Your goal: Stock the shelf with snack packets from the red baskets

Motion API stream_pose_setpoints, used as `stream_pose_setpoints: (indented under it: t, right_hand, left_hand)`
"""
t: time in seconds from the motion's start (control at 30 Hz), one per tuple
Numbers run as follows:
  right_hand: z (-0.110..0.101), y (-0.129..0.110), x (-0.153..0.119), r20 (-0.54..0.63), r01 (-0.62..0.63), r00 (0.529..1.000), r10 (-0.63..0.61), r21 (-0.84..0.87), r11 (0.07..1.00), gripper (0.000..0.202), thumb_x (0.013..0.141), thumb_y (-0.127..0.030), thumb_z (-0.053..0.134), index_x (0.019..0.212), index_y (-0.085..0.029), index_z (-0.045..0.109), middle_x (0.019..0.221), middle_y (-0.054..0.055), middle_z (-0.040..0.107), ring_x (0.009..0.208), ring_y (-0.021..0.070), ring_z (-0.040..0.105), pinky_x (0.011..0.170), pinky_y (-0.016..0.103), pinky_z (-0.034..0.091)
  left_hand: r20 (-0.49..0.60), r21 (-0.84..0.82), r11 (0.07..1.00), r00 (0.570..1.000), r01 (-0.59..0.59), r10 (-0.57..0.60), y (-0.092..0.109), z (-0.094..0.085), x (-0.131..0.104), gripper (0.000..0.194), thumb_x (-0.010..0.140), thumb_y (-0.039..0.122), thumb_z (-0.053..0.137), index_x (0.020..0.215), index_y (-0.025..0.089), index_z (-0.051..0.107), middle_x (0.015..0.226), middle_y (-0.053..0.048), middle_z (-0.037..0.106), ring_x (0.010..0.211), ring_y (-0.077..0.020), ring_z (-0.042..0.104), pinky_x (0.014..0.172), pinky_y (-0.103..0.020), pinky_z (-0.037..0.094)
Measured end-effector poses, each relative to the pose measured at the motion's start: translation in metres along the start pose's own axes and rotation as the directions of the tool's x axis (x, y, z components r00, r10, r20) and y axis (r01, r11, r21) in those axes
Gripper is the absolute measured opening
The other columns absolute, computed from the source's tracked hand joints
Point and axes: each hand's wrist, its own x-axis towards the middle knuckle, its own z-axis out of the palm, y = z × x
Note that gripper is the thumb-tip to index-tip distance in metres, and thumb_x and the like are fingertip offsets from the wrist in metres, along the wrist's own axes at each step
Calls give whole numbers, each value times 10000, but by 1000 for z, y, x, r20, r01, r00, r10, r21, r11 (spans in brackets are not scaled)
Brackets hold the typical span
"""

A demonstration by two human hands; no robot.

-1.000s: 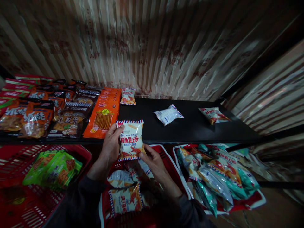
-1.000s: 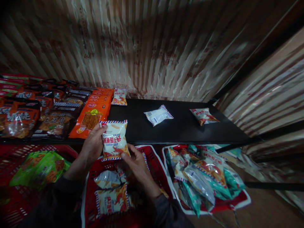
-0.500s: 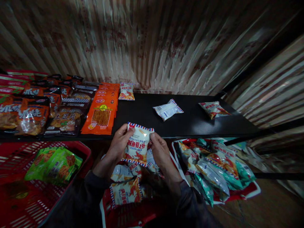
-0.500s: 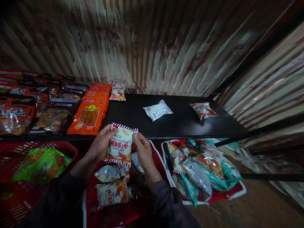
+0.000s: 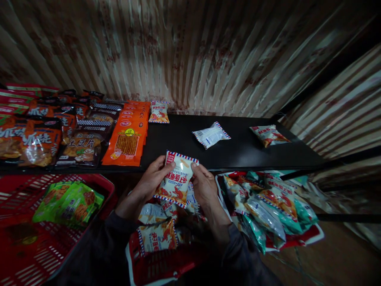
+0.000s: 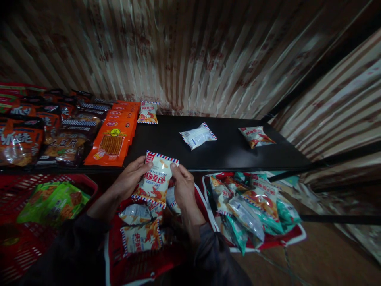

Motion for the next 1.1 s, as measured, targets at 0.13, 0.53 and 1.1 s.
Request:
stream_pose_setpoints:
  t: [0.13,0.53,1.1]
  right_hand:
    - [1,-4,4,-121,21,993,-10,88,996,297,517,-326,879,721,-197,706,699,-6,740,594,155,658,608,279,538]
    - [-4,-11,9,-188,68,981,-50,92,993,304,537,-323,863,750,-176,702,748,11,748,629,153,673,630,271,542]
    - [-5,-13,8,-79,97,992,-96,14,995,311,618,-410,814,830,-207,715,852,14,757,754,176,687,706,296,533]
  left_hand:
    - [85,39,996,993,74,-77,-4,-6,0,486,703,355,763,1109,157,582,1037,-103,701,863,-225,680,759,-333,520]
    - [238,211,971,958,110,-160,-6,-14,-4,477,747,423,716,1110,131,617,1051,-129,709,880,-236,684,838,-390,505]
    - [92,186,978,990,92,-110,-3,-11,-2,423,658,452,767,942,148,691,878,-83,739,858,-241,674,776,-365,512]
